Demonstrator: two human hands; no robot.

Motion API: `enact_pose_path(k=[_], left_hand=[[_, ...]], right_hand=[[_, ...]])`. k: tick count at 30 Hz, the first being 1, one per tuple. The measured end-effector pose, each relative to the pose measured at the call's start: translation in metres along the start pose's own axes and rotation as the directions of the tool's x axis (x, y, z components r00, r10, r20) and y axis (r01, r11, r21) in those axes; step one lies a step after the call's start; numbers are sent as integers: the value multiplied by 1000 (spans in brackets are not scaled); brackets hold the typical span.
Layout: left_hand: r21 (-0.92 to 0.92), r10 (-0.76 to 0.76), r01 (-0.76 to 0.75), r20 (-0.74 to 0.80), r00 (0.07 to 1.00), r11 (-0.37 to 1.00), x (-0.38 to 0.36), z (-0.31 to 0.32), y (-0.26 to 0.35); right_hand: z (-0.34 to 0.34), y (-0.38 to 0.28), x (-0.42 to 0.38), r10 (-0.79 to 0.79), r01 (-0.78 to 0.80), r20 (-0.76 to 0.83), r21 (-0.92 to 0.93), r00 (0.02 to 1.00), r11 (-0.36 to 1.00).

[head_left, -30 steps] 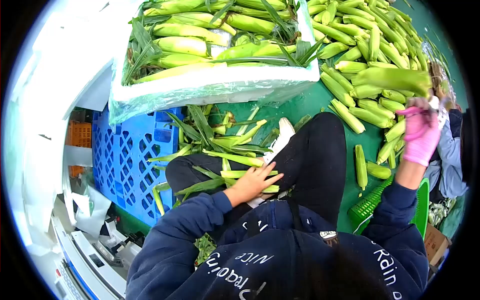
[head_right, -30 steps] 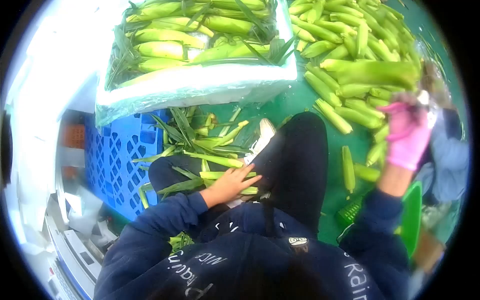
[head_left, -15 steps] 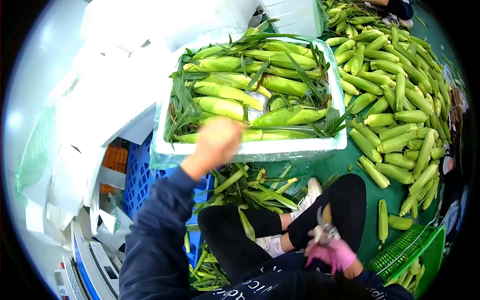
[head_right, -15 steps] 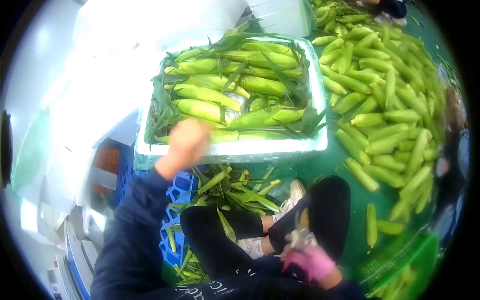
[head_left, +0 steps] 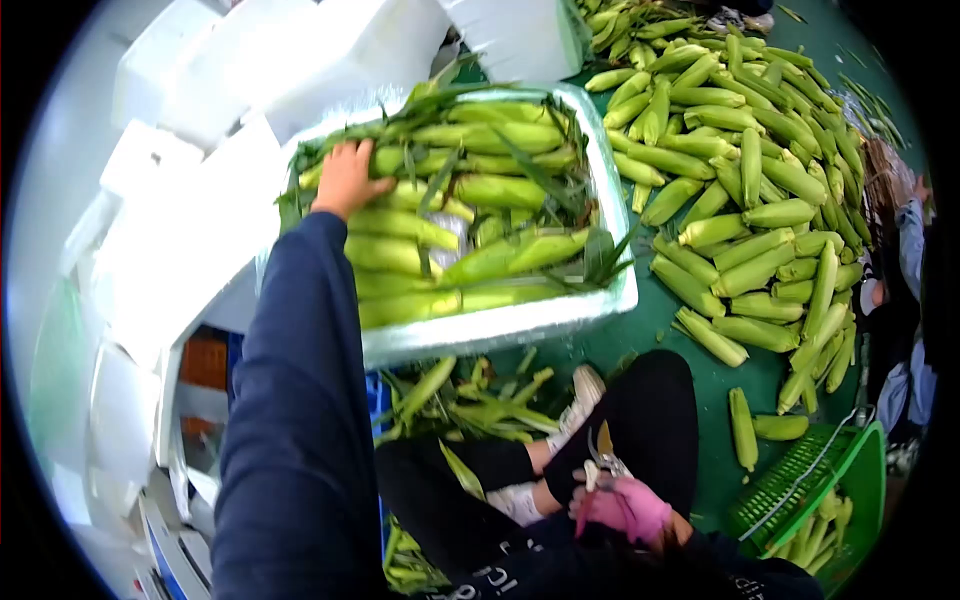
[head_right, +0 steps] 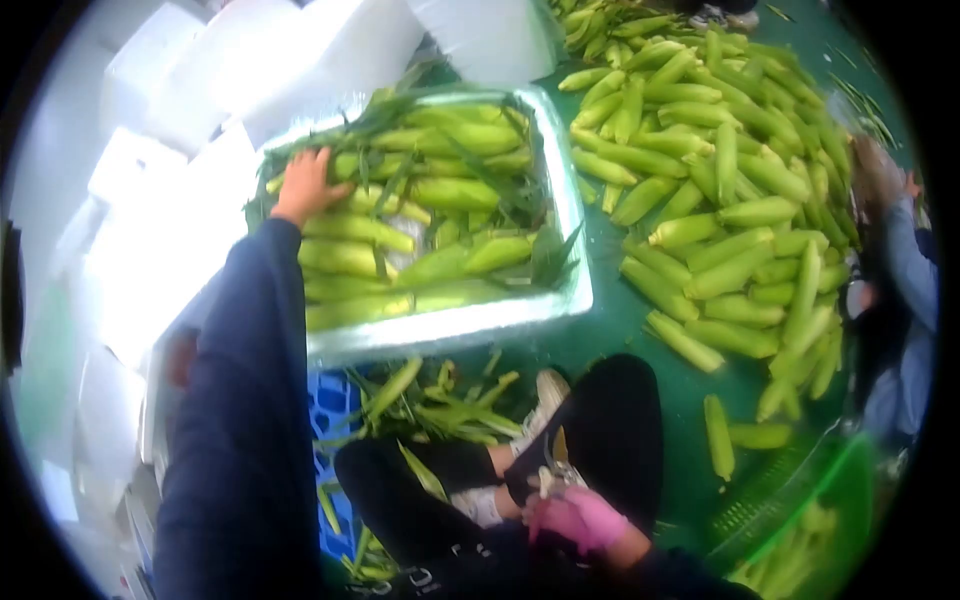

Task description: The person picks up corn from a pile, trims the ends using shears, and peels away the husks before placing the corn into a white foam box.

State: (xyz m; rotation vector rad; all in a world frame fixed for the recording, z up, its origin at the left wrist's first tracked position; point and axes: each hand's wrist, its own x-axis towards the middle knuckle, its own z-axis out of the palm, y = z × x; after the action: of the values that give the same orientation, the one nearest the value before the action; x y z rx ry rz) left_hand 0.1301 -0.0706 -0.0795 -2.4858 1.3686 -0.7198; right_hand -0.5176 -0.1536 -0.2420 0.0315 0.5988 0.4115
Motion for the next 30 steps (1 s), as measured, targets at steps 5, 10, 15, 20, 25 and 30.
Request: enact_pose_path(k=[5,10,15,20,25,30], left_hand=[[108,240,-256,138,961,961,7,-48,16],[-605,211,-27,235,949,796,-57,-112,63],[-852,-8,511,515,857,-113,-180,-230,136],[-402,148,535,681,717,-743,-317,-216,233],[-384,55,609,815,577,-694,-368,-206,264],[-536,-172,532,792,586,-656,-374,-209,265]], right_hand=[[-1,1,-2,-27,24,94,30,995,999],[-4,8,-11,-108,107,84,15,991,994],[56,5,-28,-278,289,103,-531,955,797],[114,-11,-12,-302,435,369,-880,879,192],[134,-1,4,-182,265,248,-961,952,76],[149,31,1,-185,202,214,-976,959,-79]])
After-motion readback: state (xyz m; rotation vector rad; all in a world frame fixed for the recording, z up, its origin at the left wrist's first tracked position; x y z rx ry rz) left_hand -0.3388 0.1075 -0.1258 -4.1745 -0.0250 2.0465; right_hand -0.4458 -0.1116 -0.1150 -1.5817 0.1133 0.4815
